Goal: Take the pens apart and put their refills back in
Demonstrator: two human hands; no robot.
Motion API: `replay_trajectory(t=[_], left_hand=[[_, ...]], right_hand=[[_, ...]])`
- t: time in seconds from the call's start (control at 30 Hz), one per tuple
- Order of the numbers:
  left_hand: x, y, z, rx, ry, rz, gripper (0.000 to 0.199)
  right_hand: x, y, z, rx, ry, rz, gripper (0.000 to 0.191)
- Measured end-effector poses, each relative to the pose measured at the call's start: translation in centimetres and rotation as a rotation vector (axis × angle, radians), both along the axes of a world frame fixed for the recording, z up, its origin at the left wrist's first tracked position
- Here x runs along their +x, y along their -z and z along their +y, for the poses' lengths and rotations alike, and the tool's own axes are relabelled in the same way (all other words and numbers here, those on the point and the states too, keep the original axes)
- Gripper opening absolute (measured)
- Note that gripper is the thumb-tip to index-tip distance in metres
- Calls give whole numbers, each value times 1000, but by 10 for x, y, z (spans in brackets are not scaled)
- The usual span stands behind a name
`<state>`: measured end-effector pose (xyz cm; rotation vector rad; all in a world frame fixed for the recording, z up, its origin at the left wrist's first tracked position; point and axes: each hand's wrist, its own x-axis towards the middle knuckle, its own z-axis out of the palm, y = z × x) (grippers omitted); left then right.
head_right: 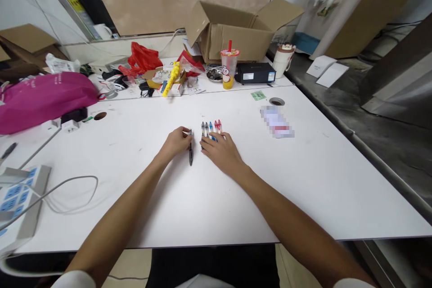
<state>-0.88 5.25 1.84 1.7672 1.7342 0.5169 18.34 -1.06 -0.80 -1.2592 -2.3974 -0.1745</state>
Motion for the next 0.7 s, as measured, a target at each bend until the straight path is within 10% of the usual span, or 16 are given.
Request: replay_trajectory(t=[0.33, 0.6, 0.7], left_hand=[[21, -16, 25, 14, 100, 400, 35], [14, -16, 22, 80, 1, 311, 36], [13, -23, 12, 65, -60, -20, 35]], right_hand=[[3, 2, -3, -93, -36, 387, 32], [6, -4, -9, -108, -42, 723, 28], [6, -9, -13, -158, -68, 851, 28]])
